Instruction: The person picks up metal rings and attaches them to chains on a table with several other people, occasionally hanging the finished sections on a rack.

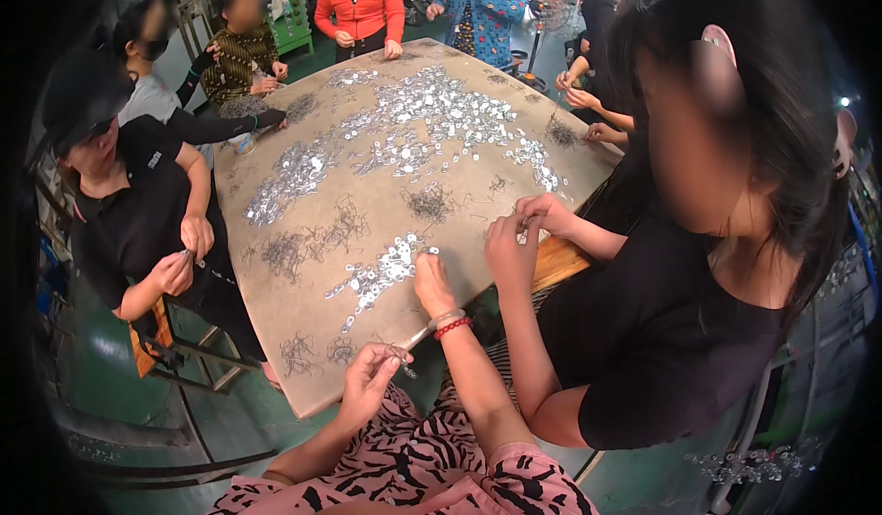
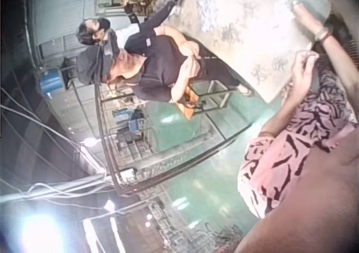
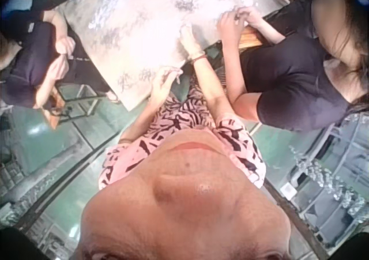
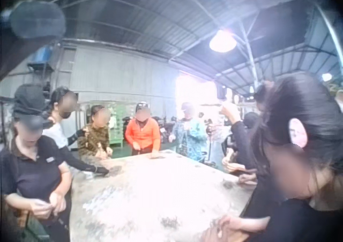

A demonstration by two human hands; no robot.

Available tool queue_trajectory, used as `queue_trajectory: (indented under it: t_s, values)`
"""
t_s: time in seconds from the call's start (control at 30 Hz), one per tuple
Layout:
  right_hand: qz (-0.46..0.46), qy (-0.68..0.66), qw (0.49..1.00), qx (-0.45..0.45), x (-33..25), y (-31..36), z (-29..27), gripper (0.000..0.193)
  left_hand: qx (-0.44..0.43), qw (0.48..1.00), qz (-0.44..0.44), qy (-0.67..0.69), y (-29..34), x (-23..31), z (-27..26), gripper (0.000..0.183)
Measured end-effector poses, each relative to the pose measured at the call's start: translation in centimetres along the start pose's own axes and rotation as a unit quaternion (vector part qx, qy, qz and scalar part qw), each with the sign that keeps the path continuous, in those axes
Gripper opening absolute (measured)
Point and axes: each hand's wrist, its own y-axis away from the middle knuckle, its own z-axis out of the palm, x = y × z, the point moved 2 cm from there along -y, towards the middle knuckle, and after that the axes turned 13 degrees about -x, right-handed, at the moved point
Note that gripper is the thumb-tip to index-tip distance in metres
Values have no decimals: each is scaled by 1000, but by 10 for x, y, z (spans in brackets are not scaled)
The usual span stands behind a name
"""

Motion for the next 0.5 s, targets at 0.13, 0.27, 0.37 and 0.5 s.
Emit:
queue_trajectory:
  t_s: [0.13,0.27,0.37,0.5]
  values:
    - [-75,-114,990,39,-20,14,6,24,33,999,-2,-28,17,1,-11,10]
    - [-10,-499,865,-50,-51,95,-48,29,23,984,1,-175,4,13,-6,13]
    - [20,-519,854,-33,-79,139,-81,31,8,978,44,-202,1,8,-4,13]
    - [-15,-605,795,-49,-96,151,-93,31,21,974,52,-218,3,15,-10,13]
